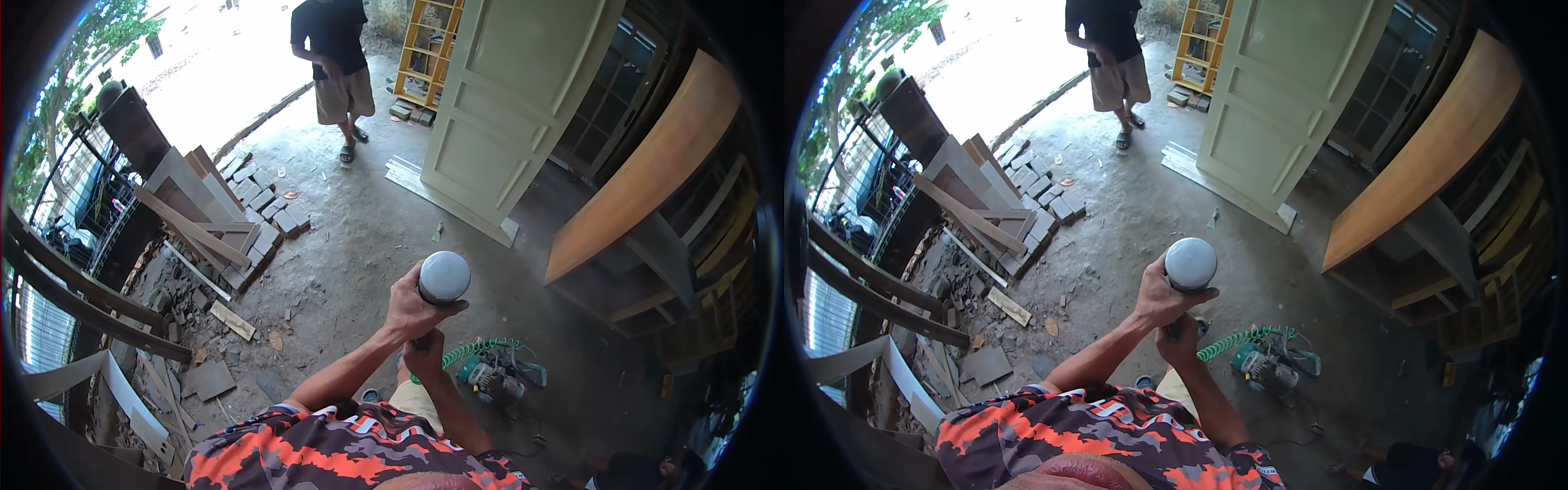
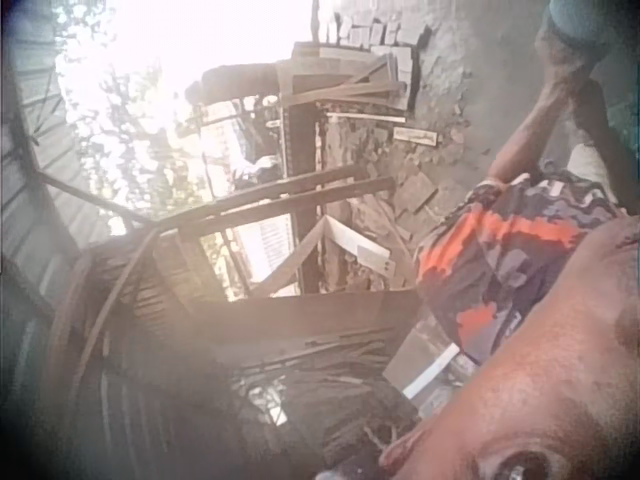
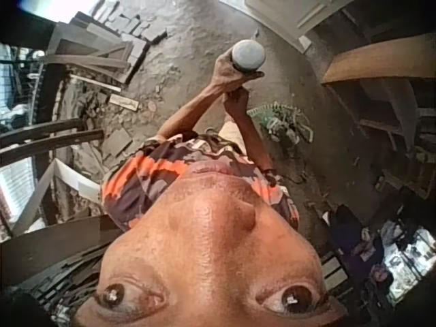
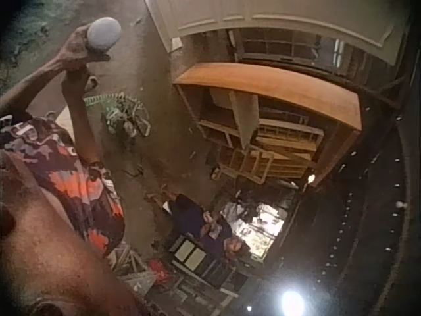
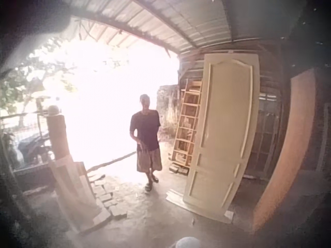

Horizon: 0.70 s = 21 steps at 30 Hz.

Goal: The person applies a coating to a wooden door using a spray gun. They then remove the container from the gun, pour liquid from a jug into the container, stir the liquid with a stick, and replace the lid.

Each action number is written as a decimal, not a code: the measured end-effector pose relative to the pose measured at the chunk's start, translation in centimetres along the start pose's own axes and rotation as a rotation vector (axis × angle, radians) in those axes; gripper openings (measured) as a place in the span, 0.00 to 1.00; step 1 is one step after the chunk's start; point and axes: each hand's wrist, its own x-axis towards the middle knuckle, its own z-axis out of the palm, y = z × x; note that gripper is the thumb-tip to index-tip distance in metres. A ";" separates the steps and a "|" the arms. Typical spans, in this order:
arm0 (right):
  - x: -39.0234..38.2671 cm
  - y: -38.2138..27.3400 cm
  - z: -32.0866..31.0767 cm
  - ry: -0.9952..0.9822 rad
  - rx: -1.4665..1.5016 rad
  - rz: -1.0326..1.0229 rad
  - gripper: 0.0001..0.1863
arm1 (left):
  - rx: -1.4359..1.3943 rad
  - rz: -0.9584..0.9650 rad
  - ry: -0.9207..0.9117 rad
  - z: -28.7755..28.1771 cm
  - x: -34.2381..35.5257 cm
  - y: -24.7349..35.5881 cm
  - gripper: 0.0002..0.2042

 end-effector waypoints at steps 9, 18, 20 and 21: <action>17.4 4.2 -9.2 0.175 -0.044 -0.379 0.05 | 0.298 0.319 -0.184 7.5 17.7 1.7 0.67; 35.3 3.0 -22.6 0.403 0.065 -0.049 0.08 | -0.122 0.231 -0.183 16.1 33.9 -2.5 0.56; 38.6 3.9 -26.0 0.439 0.009 -0.048 0.08 | -0.093 0.085 -0.212 17.3 37.1 -4.3 0.50; 40.1 4.5 -27.8 0.463 -0.024 -0.050 0.08 | -0.093 0.034 -0.221 17.8 38.6 -5.4 0.46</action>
